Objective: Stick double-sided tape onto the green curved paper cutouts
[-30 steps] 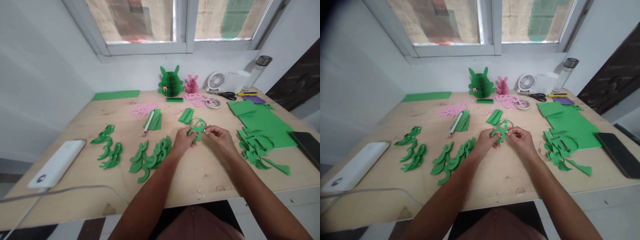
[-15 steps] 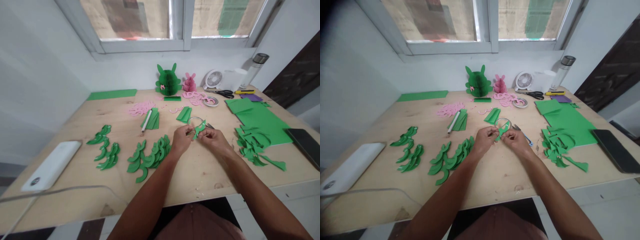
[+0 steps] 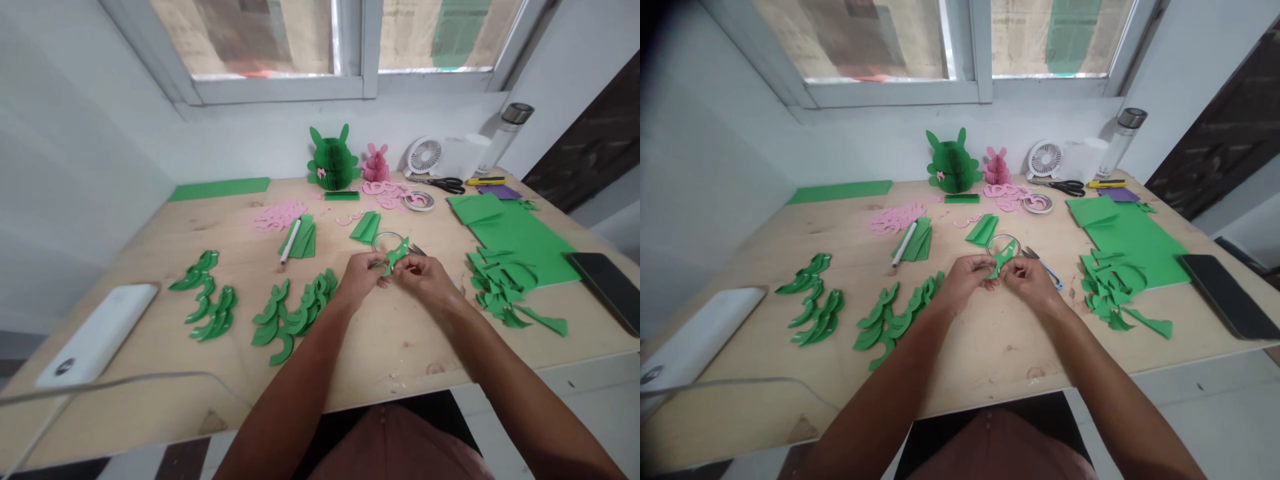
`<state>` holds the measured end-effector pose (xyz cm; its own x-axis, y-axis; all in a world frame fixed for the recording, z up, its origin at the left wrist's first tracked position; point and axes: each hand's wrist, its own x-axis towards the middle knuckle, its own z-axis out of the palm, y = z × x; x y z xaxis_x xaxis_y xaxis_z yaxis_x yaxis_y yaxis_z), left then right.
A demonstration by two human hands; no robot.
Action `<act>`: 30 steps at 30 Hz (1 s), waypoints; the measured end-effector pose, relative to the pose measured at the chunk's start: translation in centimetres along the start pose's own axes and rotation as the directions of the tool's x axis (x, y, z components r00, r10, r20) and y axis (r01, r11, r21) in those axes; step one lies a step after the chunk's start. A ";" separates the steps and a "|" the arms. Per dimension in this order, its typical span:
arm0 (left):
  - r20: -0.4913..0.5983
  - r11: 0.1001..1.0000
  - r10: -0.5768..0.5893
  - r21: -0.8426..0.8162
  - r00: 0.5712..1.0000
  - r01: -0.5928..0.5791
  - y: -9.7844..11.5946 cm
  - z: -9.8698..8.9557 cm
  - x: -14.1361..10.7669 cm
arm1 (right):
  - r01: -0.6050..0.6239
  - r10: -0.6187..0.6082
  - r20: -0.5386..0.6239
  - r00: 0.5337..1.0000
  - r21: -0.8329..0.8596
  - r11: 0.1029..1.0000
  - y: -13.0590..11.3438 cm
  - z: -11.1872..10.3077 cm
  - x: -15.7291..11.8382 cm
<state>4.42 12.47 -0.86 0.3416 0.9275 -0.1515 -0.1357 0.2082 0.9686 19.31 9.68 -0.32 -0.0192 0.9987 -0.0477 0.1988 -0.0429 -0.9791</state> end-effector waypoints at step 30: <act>-0.055 0.996 -0.030 0.079 0.998 0.034 -0.4 0.2 0.4 | 0.138 -0.133 0.040 0.990 -0.254 0.957 0.9 -0.3 0.3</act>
<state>4.79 12.68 -1.31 0.2938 0.9365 -0.1912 -0.0498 0.2147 0.9754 19.75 9.93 -1.16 -0.0847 0.9936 0.0746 0.4367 0.1043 -0.8935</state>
